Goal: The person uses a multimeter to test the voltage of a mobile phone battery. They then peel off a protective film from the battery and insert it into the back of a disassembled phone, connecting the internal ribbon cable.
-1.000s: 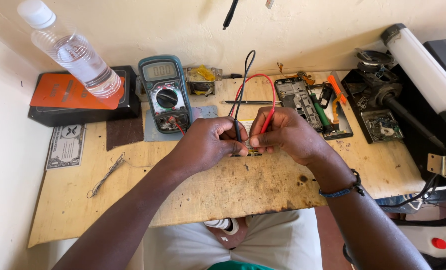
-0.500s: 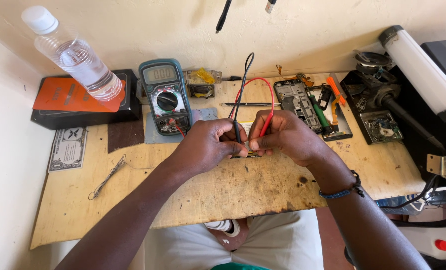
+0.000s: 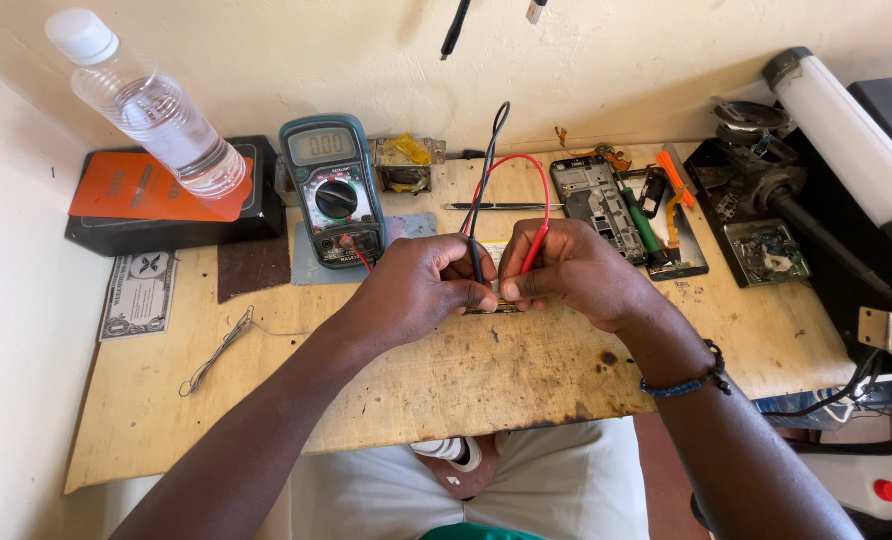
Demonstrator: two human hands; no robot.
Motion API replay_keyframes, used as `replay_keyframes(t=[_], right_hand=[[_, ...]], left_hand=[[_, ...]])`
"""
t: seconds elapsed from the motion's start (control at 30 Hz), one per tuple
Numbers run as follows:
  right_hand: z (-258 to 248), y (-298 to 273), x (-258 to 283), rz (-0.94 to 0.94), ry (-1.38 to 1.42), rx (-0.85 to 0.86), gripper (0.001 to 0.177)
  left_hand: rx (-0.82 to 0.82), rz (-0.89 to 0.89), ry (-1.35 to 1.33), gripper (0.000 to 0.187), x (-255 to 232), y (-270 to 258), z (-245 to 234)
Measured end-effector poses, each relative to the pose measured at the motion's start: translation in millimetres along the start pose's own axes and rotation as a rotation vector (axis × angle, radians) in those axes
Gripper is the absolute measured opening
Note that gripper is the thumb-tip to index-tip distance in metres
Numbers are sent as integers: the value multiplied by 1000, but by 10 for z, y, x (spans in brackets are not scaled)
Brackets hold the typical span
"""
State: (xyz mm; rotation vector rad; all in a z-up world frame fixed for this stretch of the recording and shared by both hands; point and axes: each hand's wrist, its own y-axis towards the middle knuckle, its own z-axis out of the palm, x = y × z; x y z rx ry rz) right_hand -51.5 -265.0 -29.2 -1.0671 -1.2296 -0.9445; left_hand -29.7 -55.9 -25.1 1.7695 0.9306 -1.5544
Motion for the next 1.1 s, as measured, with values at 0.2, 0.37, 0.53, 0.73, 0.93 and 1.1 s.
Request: replay_keyframes(t=[0.2,0.37,0.53,0.73,0.93,1.1], right_hand=[[37,-44,96,-20,-18,5,19],[32,-15,38,-3,-34,-9,18],[29,-22,43,12,-36,-25,16],[48,-25,55,24,-37,-24,14],[44,-23,50,17,-56,-24,14],[29,-20,25,-12,-44,-9,14]], left_hand=[[-17,14,29,15,-102,-50,12],[-11,32,7,14,-100,-70,-12],[5,49,5,15,-81,-64,-15],[21,63,33,14,-44,-53,-28],[33,79,51,14,-22,-49,-26],[36,74,33,14,-42,-49,-29]])
